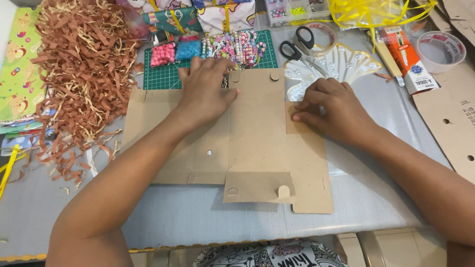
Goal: The person picks and organizes various colorful beads on a cutting mat before transitioning to folding and assembling a small cardboard gift box.
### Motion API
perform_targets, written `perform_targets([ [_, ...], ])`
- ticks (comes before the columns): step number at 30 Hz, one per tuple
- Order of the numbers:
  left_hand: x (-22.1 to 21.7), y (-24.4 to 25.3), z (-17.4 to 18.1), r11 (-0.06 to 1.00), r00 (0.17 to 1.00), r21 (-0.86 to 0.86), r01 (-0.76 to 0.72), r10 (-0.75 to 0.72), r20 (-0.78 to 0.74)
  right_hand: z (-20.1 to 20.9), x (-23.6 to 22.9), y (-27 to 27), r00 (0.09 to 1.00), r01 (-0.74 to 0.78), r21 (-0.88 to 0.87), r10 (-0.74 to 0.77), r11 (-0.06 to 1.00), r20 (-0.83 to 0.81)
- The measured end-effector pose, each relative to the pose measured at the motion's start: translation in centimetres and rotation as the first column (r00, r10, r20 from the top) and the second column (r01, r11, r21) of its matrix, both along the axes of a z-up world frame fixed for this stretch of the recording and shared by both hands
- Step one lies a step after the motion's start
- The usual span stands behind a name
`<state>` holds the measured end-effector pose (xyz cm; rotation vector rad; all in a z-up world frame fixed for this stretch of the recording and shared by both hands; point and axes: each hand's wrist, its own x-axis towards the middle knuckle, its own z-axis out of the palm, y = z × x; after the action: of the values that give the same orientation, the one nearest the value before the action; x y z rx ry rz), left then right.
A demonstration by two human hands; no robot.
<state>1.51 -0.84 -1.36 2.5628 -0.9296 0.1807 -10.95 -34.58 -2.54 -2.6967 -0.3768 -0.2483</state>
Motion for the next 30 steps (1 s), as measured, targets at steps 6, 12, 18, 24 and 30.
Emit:
perform_targets([
  [6,1.1,-0.7,0.0,0.999,1.000,0.037,0.004,-0.004,-0.018,-0.3,0.2,-0.2,1.000,-0.013,0.017,0.013,1.000,-0.014],
  [12,2.2,-0.8,-1.1,1.000,0.990,-0.015,-0.007,0.005,-0.139,-0.6,0.2,-0.3,1.000,-0.017,0.027,0.017,0.999,-0.023],
  [18,2.1,-1.9,-0.8,0.996,0.997,0.046,0.074,-0.074,-0.022,-0.2,0.1,-0.2,0.999,-0.022,0.047,0.023,0.999,-0.033],
  [24,3.1,-3.8,-1.0,0.984,0.990,0.134,0.116,-0.125,0.061,-2.0,0.7,-1.5,0.981,-0.162,0.060,0.155,0.985,0.115],
  [30,0.8,-3.3,1.9,0.969,0.969,-0.101,0.227,-0.214,0.121,-2.2,0.8,-1.6,0.974,-0.187,0.063,0.176,0.980,0.143],
])
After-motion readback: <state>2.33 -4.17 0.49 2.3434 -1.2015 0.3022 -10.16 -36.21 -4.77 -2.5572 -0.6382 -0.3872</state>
